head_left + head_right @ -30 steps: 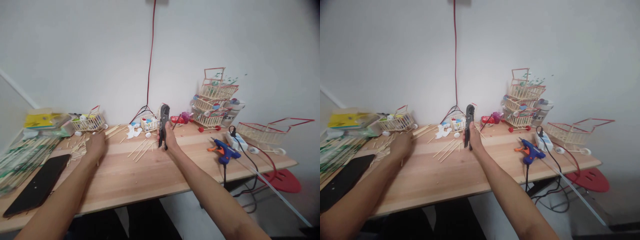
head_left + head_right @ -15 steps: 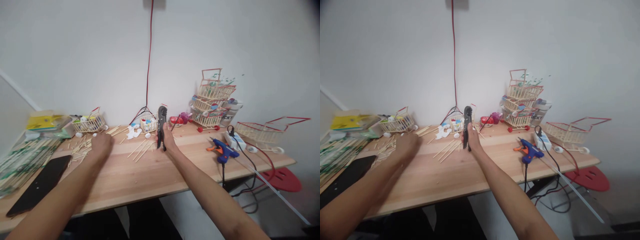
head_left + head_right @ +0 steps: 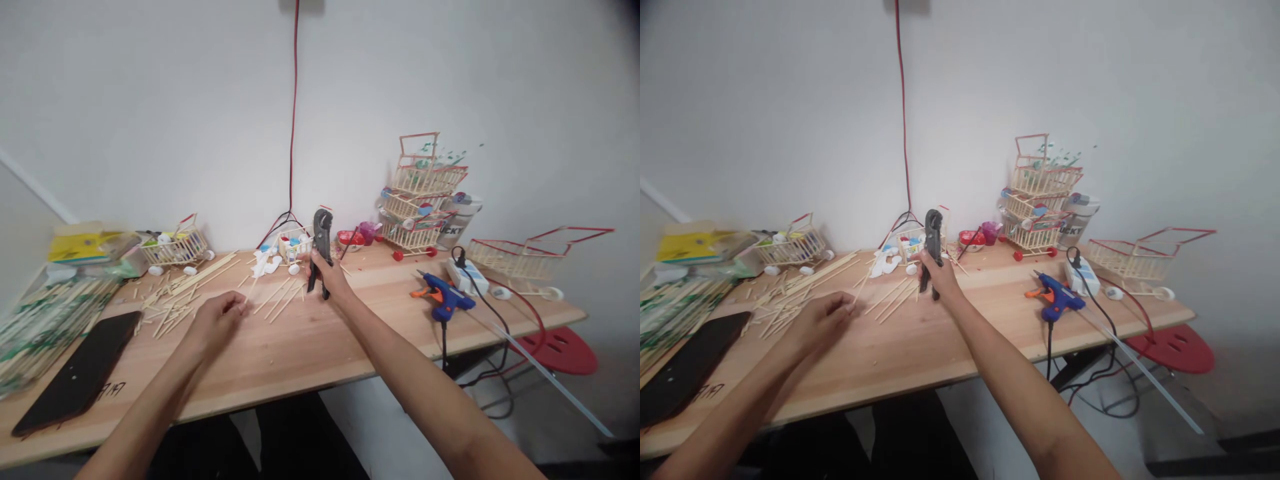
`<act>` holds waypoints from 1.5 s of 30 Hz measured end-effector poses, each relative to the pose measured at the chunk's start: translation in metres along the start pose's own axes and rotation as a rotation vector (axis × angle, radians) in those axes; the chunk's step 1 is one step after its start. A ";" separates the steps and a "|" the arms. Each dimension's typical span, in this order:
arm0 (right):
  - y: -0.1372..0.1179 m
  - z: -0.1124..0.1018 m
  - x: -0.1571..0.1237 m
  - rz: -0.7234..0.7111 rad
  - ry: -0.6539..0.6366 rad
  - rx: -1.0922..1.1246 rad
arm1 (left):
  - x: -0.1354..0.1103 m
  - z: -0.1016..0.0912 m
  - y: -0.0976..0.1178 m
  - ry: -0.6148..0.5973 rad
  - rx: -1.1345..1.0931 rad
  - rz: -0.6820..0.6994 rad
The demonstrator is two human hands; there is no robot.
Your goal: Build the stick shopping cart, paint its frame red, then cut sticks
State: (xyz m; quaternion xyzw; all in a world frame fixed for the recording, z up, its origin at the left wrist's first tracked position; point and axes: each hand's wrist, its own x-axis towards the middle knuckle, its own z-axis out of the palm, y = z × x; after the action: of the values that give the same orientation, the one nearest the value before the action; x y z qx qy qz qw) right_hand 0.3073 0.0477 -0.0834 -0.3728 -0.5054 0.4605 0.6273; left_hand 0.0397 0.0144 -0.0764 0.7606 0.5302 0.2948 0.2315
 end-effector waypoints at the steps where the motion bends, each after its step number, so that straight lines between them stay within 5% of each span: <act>1: -0.001 0.000 0.000 -0.001 -0.003 0.024 | -0.005 0.005 0.003 -0.025 -0.063 0.001; 7: -0.008 0.000 0.001 -0.004 0.011 0.174 | -0.024 0.016 0.015 -0.064 -0.050 0.016; 15: -0.001 0.002 0.003 0.017 0.088 0.084 | -0.030 0.007 0.024 0.011 -0.018 0.008; 18: -0.001 0.003 0.001 0.017 0.098 0.040 | -0.027 0.000 0.022 0.145 -0.191 -0.062; 22: -0.004 0.008 -0.006 0.015 0.031 -0.010 | -0.015 -0.013 0.022 0.379 -0.729 -0.165; 25: -0.003 0.014 -0.012 0.016 -0.054 -0.057 | -0.002 -0.021 0.030 0.454 -1.071 -0.136; 29: -0.001 0.016 -0.018 -0.003 -0.226 -0.164 | 0.012 -0.016 0.045 0.468 -1.145 -0.129; 35: -0.006 0.014 -0.021 -0.048 -0.378 -0.190 | 0.023 0.012 0.057 0.276 -0.933 -0.103; 39: -0.012 0.013 -0.017 -0.060 -0.189 -0.154 | 0.035 0.012 0.053 0.249 -0.479 -0.072; 45: -0.013 0.007 -0.009 -0.067 0.011 -0.040 | 0.047 0.018 0.050 0.020 0.378 -0.041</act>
State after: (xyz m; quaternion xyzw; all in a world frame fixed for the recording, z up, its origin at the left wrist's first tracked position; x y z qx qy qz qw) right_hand 0.3028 0.0350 -0.0722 -0.3706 -0.5230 0.4271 0.6377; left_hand 0.0979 0.0417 -0.0469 0.7766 0.5936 0.1928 0.0851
